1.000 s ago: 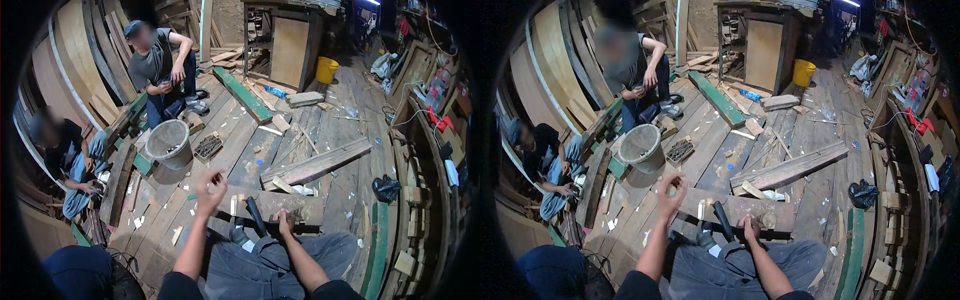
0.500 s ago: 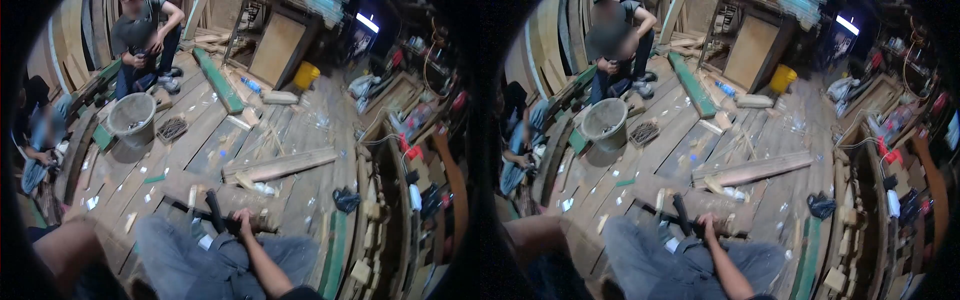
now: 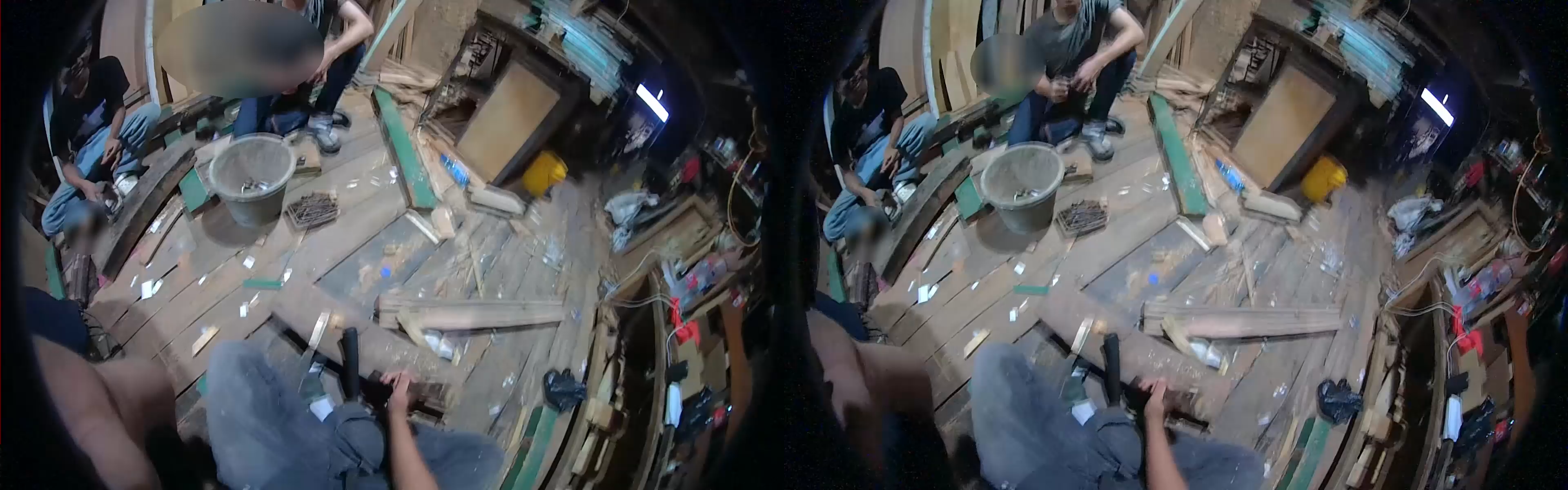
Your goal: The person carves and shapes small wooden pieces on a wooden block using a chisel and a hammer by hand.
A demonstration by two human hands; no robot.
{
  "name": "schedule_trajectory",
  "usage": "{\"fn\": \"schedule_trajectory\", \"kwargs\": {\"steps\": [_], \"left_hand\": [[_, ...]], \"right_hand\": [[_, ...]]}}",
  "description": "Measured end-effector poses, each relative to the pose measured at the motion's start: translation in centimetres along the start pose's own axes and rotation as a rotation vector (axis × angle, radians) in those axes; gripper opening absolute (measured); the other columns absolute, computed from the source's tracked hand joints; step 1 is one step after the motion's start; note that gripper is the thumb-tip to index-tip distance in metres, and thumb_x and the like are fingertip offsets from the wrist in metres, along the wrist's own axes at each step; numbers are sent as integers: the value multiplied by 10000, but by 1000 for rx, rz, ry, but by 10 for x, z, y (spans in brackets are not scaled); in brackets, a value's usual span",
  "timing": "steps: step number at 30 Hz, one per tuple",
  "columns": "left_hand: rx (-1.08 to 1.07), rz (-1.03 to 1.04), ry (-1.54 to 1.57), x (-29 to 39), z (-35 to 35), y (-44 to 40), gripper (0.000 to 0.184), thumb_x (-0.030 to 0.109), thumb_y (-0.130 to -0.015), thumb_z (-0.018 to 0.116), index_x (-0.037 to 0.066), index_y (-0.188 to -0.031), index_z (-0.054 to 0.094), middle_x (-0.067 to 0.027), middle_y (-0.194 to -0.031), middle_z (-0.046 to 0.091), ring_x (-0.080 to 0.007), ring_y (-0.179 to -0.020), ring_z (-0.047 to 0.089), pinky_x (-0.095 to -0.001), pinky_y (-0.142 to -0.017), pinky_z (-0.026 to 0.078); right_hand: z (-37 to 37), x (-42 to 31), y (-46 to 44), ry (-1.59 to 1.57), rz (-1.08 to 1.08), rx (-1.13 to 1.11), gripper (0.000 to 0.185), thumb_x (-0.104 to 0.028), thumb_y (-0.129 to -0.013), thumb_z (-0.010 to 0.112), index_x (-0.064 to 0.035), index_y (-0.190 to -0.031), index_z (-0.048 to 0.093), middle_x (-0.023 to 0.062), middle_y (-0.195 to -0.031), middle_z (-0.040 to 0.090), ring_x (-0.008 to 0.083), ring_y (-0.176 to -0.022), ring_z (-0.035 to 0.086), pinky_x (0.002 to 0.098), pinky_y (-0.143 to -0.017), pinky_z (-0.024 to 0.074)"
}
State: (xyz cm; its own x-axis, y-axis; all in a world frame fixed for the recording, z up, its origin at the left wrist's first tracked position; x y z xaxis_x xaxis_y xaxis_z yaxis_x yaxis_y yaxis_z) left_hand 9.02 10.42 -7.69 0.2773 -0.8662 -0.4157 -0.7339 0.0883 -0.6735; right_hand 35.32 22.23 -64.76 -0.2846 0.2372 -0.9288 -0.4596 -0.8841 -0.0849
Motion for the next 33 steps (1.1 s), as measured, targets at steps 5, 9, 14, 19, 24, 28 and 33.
{"fn": "schedule_trajectory", "kwargs": {"steps": [5,9,14,19,24,28,33], "left_hand": [[85,-320,181,-28,27,-8,315,299,-717,803,127,-641,551,11,-582,456,-169,-604,516,-345,-631,445],[-131,-597,687,-2,164,61,244,120,-718,784,66,-660,553,-32,-582,485,-208,-466,478,-300,-442,381],[-196,-1407,1167,46,276,251,208,98,-848,712,44,-713,562,44,-619,478,-24,-601,424,-227,-541,353],[-191,-1566,1370,39,336,320,168,171,-904,660,55,-836,559,61,-713,479,-42,-656,432,-211,-597,346],[-253,-1486,1671,68,429,301,168,213,-927,638,56,-979,605,11,-828,569,-79,-745,524,-237,-694,444],[-558,-1253,1709,96,439,282,225,241,-946,614,52,-1068,616,22,-856,556,-75,-769,508,-236,-698,426],[-453,-1318,1786,82,436,291,352,329,-958,582,2,-1088,563,-5,-823,528,-95,-728,473,-235,-686,404]], "right_hand": [[-24,40,-2,-20,330,221,276,-278,-990,510,-98,-783,488,1,-647,476,116,-614,464,281,-654,437],[32,-80,-3,-311,257,-50,278,-232,-919,558,-154,-670,460,-37,-595,409,102,-570,390,290,-590,357],[76,-275,24,-929,-38,-581,458,-286,-881,463,-160,-501,239,-5,-437,268,117,-405,293,311,-498,301],[55,-247,32,-19,-270,-427,511,-322,-880,522,-105,-490,273,23,-482,377,143,-445,325,325,-453,252],[76,-120,39,-279,2,-488,300,-219,-852,606,-11,-638,567,59,-592,548,182,-577,533,324,-545,412],[97,-142,45,462,-147,-521,250,-126,-786,684,-44,-604,534,77,-587,547,199,-598,566,350,-626,463],[105,-144,57,-201,47,-502,384,-199,-831,683,-11,-559,488,45,-525,532,168,-498,505,323,-548,413]]}}
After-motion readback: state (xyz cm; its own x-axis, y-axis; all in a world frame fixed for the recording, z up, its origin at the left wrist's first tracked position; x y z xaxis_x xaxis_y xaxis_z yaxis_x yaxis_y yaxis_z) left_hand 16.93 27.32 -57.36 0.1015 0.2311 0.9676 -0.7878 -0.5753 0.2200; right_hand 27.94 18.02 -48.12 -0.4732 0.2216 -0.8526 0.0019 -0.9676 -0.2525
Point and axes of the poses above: each hand's wrist, its own y-axis away from the middle knuckle, its own z-axis out of the palm, x = y × z, the point moved 10 cm from there along -y, towards the middle knuckle
